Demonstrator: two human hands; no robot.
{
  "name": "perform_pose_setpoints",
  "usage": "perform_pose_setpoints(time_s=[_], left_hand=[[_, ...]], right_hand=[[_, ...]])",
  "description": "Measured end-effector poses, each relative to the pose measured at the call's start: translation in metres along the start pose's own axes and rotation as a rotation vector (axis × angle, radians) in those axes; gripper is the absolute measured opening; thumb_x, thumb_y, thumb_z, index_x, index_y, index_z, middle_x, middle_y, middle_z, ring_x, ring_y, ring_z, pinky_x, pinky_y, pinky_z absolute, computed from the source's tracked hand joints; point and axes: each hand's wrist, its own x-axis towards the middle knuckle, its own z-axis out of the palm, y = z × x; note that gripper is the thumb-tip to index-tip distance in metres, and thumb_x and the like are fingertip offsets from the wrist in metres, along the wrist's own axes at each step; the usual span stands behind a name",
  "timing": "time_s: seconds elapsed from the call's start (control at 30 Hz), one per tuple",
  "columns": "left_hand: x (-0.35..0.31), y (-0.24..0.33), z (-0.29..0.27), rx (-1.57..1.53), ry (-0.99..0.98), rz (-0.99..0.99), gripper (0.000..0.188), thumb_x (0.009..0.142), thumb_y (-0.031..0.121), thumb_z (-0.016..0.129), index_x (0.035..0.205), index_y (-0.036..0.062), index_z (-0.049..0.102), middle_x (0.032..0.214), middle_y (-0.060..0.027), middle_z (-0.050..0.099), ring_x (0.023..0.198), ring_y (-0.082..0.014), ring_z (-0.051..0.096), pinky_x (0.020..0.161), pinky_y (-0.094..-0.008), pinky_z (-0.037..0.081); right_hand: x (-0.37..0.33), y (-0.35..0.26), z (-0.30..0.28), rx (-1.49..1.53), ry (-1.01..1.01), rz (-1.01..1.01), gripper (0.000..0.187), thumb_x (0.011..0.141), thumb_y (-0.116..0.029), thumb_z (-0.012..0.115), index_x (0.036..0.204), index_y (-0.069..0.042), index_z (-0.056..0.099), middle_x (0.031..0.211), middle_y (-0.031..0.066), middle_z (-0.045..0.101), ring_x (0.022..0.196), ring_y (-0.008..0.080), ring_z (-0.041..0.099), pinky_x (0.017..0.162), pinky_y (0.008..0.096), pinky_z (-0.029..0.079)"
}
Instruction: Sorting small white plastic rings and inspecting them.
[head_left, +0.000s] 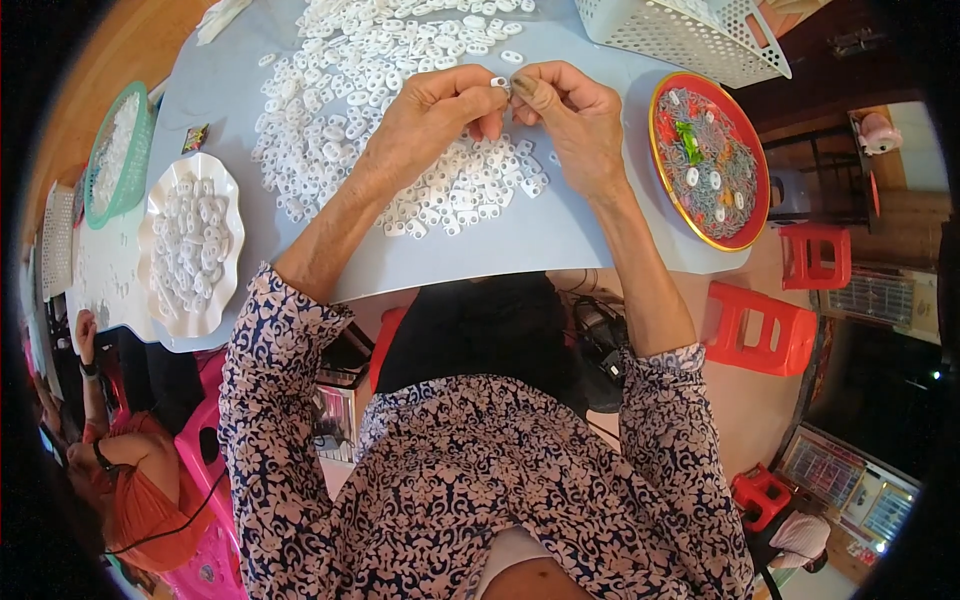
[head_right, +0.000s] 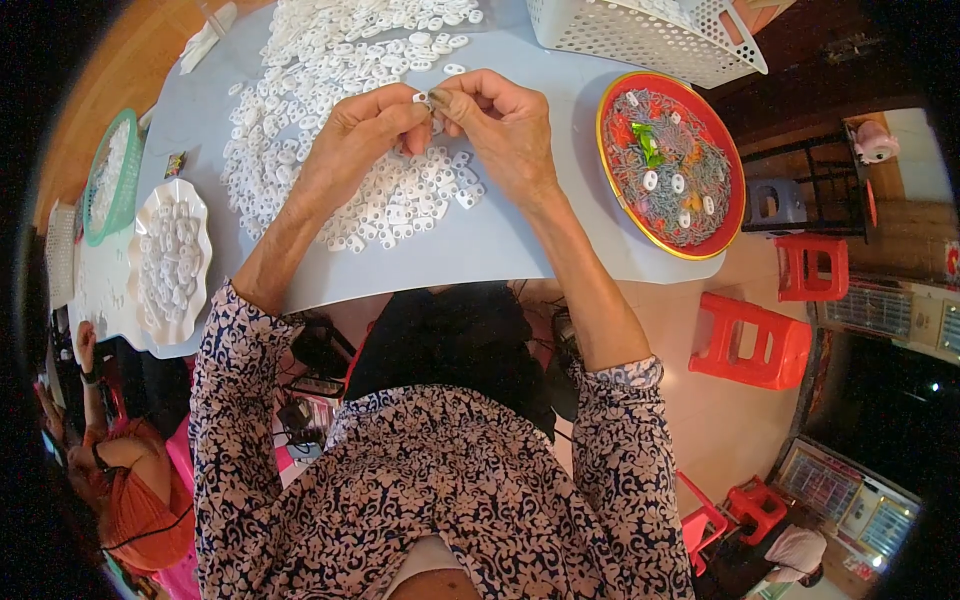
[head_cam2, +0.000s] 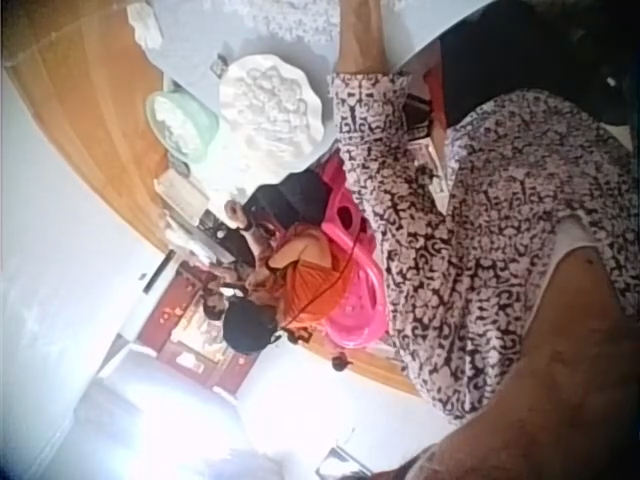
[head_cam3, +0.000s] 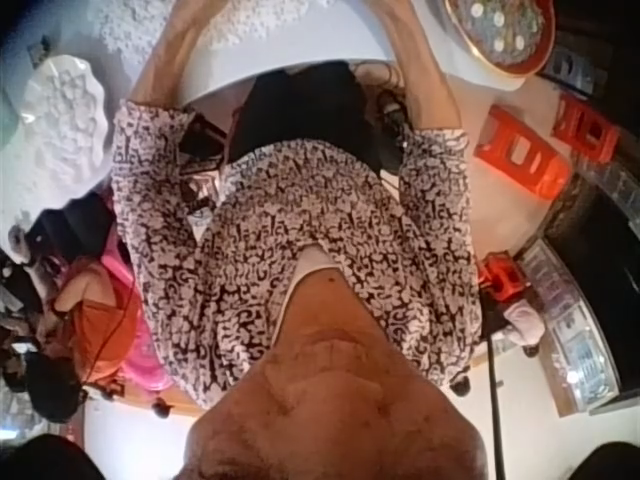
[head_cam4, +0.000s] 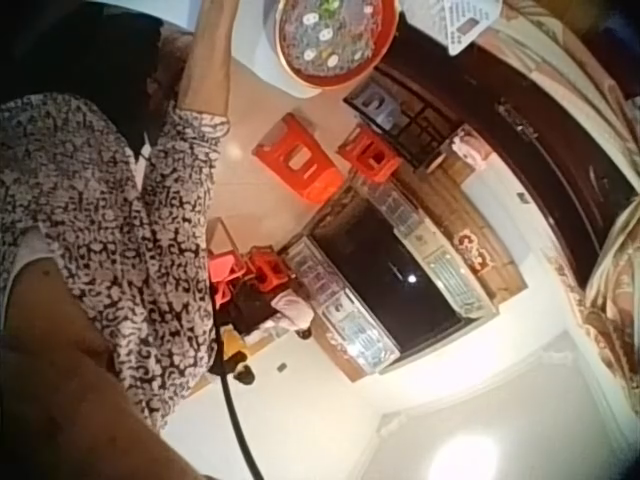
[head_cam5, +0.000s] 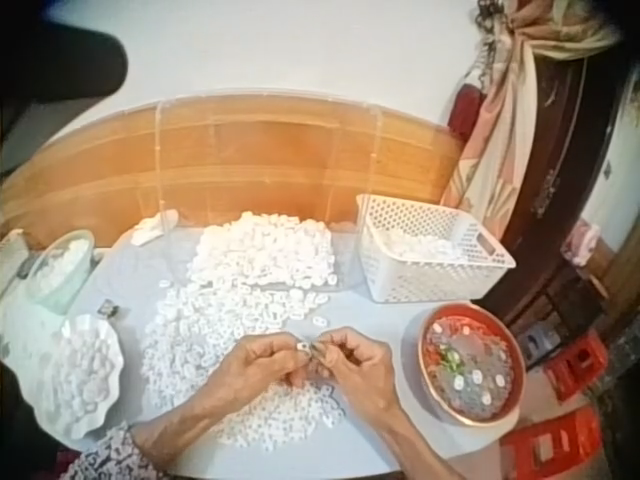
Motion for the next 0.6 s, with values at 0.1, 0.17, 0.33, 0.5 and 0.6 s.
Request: perform_pose_setpoints(time_s=[0.1,0.17,0.33,0.5,0.6], left_hand=[[-0.001,0.0,0.0,-0.021,0.02,-0.009,0.024,0.09,0.019,0.054,0.074,0.0038,0.063,0.067,-0.0013,0.06,0.065,-0.0074,0.051,0.064,-0.0233,0.043],[-0.001,-0.001,0.0,-0.024,0.013,-0.001,0.024,0.09,0.019,0.054,0.074,0.004,0.063,0.067,-0.0011,0.06,0.065,-0.0073,0.051,0.063,-0.0231,0.043],[0.0,-0.005,0.003,0.018,0.001,0.017,0.023,0.09,0.018,0.055,0.073,0.0046,0.063,0.066,-0.0002,0.06,0.063,-0.0063,0.051,0.06,-0.0216,0.042],[0.001,-0.011,0.008,0.194,0.085,0.165,0.021,0.089,0.017,0.055,0.075,0.0034,0.062,0.062,0.0011,0.058,0.057,-0.0039,0.045,0.052,-0.0217,0.035],[-0.001,-0.008,0.012,0.259,0.139,0.137,0.021,0.09,0.017,0.054,0.076,0.0029,0.062,0.062,0.0012,0.057,0.056,-0.0038,0.042,0.05,-0.0227,0.033]], right_hand=[[0.0,-0.001,0.002,-0.087,0.012,-0.027,0.013,0.089,-0.009,0.06,0.089,0.003,0.065,0.071,0.0018,0.061,0.062,0.0059,0.051,0.057,0.0199,0.043],[0.0,-0.001,0.001,-0.095,0.013,-0.027,0.013,0.089,-0.009,0.06,0.088,0.002,0.065,0.07,0.0013,0.061,0.062,0.0059,0.051,0.057,0.0204,0.044],[-0.001,0.001,-0.001,-0.055,-0.002,-0.002,0.013,0.088,-0.011,0.061,0.086,0.002,0.065,0.07,0.001,0.061,0.062,0.0056,0.051,0.058,0.0194,0.044],[-0.003,-0.002,0.005,-0.07,0.056,-0.041,0.015,0.088,-0.013,0.062,0.084,0.002,0.065,0.069,0.0007,0.061,0.061,0.0049,0.05,0.055,0.0188,0.042],[-0.004,-0.003,0.006,-0.095,0.058,0.0,0.018,0.089,-0.016,0.062,0.086,0.001,0.065,0.069,0.0002,0.058,0.063,0.0061,0.047,0.06,0.0201,0.042]])
